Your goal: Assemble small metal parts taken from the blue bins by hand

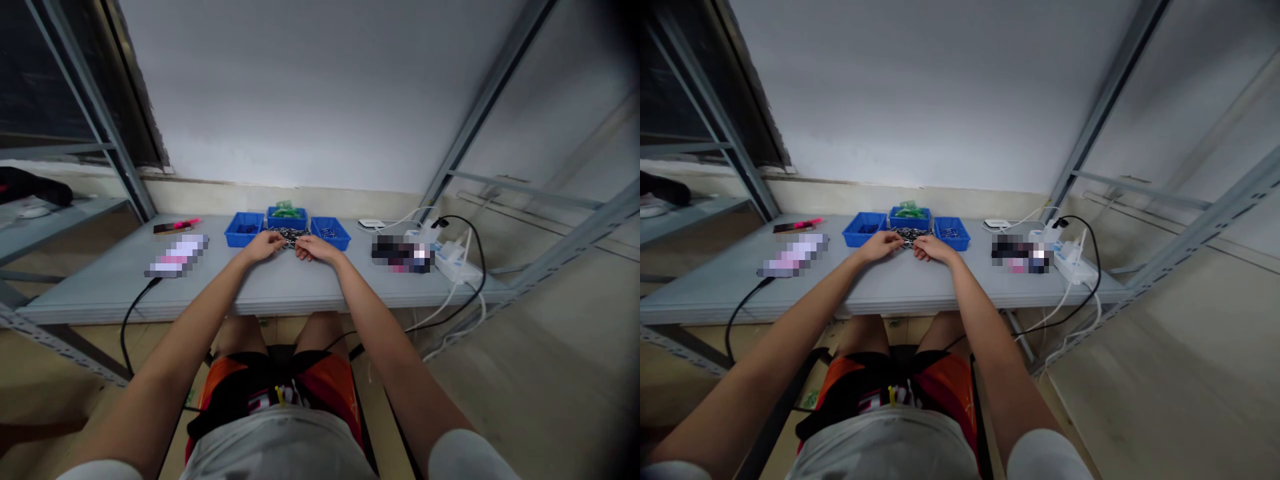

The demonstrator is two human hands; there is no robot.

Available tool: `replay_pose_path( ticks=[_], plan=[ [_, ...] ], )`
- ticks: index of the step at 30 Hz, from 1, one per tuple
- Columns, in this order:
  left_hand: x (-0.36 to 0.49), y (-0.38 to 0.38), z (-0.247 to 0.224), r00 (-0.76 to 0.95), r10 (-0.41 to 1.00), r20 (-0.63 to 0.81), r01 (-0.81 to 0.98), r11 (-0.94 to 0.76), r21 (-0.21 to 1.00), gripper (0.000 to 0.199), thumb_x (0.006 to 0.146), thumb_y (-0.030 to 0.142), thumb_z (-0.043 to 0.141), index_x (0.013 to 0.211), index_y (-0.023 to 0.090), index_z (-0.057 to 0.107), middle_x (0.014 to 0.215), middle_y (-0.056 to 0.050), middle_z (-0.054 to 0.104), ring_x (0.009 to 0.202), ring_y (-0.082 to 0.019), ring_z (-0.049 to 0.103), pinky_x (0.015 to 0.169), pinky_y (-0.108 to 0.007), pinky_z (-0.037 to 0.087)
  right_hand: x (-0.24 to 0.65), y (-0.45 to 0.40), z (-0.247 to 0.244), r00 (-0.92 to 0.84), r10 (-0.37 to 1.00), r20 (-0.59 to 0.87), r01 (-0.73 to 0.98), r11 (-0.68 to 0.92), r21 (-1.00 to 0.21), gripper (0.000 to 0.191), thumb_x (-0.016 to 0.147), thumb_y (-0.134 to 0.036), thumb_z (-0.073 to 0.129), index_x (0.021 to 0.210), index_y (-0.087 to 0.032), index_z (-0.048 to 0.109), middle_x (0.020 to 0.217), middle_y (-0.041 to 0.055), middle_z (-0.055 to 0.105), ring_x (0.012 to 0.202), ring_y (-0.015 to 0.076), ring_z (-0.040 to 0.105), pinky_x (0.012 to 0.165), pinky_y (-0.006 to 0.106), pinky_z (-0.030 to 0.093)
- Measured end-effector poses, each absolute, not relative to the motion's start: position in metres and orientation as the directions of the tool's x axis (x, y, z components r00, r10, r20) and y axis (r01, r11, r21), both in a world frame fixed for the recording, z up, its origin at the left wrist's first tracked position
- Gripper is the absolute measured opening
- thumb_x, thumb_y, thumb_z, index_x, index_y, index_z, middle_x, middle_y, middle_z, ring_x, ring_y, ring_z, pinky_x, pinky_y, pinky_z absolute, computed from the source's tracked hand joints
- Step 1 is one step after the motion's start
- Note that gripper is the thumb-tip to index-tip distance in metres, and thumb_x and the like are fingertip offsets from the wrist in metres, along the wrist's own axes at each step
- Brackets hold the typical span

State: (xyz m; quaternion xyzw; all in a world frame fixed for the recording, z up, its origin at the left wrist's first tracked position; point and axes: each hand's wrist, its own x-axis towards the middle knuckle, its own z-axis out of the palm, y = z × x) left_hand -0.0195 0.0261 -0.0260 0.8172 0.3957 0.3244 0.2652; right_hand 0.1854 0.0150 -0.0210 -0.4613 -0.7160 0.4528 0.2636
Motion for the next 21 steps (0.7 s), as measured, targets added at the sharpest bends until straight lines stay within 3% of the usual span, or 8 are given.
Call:
replay_pose_path(
  ticks=[10,15,21],
  plan=[
    [-0.0216,0.0298,-0.0295,0.49,0.809,0.325,0.482,-0.562,0.672,0.031,0.082,0.04,0.051,0.077,0.012,0.063,0.061,-0.001,0.056,0.053,-0.012,0.045,0.054,-0.025,0.035,0.1855,0.0179,-0.0279,-0.431,0.9,0.061,0.391,0.247,-0.887,0.011,0.091,-0.025,0.048,0.084,-0.017,0.051,0.067,-0.0011,0.061,0.053,0.0057,0.055,0.047,0.013,0.045],
    [-0.0211,0.0288,-0.0262,0.449,0.777,0.441,0.462,-0.624,0.631,0.023,0.078,0.034,0.057,0.082,0.013,0.067,0.082,-0.006,0.066,0.07,-0.015,0.053,0.069,-0.027,0.04,0.1868,0.0197,-0.0291,-0.435,0.9,0.042,0.405,0.237,-0.883,0.014,0.092,-0.023,0.044,0.083,-0.017,0.051,0.064,-0.0014,0.059,0.052,0.0061,0.056,0.046,0.014,0.046],
    [-0.0229,0.0342,-0.0317,0.519,0.772,0.367,0.471,-0.616,0.631,0.024,0.077,0.034,0.057,0.084,0.012,0.067,0.076,-0.005,0.065,0.068,-0.015,0.053,0.066,-0.026,0.04,0.1856,0.0208,-0.029,-0.418,0.908,0.029,0.435,0.228,-0.871,0.015,0.092,-0.023,0.044,0.082,-0.016,0.052,0.065,0.0003,0.062,0.053,0.006,0.056,0.045,0.013,0.044]
  ],
)
